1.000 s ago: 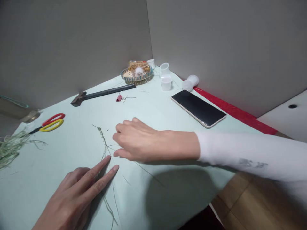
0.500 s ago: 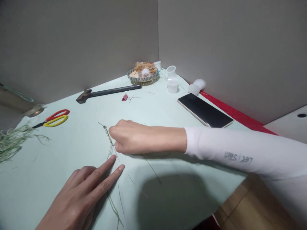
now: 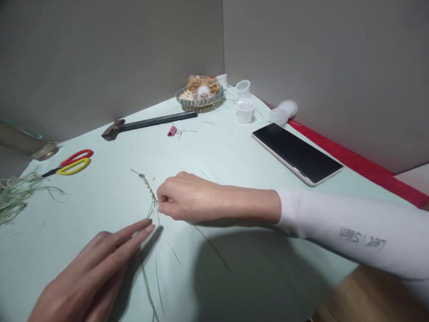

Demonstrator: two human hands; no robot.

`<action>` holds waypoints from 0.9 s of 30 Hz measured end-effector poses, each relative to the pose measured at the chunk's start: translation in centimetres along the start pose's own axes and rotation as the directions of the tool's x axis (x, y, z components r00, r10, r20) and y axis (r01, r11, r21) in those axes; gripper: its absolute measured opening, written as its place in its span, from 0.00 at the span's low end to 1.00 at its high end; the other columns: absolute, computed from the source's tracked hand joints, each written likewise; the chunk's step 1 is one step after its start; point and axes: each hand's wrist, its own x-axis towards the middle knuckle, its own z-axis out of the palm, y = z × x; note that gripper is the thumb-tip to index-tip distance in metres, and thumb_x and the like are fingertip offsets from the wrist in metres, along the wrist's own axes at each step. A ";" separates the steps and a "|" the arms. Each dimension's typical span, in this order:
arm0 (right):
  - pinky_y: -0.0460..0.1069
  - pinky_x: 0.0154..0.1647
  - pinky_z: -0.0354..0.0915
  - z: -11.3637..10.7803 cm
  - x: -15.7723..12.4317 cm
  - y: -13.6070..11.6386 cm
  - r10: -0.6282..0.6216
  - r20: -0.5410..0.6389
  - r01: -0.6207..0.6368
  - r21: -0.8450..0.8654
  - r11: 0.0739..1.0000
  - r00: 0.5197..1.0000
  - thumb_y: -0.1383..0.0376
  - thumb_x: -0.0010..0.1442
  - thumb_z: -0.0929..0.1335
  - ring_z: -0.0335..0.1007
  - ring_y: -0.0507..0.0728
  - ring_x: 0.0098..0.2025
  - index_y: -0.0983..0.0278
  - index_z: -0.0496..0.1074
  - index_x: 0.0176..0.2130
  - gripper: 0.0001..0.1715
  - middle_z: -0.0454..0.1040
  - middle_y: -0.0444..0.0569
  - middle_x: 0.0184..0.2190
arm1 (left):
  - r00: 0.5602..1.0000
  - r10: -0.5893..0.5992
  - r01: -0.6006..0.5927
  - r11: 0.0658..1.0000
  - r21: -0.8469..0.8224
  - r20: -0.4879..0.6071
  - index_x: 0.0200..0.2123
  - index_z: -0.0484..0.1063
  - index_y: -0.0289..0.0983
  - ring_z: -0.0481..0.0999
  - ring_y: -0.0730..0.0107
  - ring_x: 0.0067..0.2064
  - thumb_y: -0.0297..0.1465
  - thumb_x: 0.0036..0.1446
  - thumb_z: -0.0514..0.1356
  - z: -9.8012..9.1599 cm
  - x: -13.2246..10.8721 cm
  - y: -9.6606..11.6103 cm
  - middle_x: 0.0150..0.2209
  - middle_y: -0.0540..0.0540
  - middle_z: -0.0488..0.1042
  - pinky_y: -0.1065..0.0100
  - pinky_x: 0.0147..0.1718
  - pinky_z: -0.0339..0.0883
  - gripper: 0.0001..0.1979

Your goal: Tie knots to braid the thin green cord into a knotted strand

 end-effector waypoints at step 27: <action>0.48 0.32 0.54 -0.7 -0.3 0.4 -0.049 0.072 0.054 -0.063 0.997 0.996 0.68 0.59 0.60 0.62 0.52 0.33 0.65 0.66 0.28 0.10 0.72 0.48 0.30 | 0.638 -0.743 0.745 0.528 -0.409 0.203 0.32 0.65 0.43 0.59 0.74 0.21 0.47 0.55 0.56 -1.3 4.0 0.5 0.26 0.53 0.69 0.71 0.20 0.55 0.13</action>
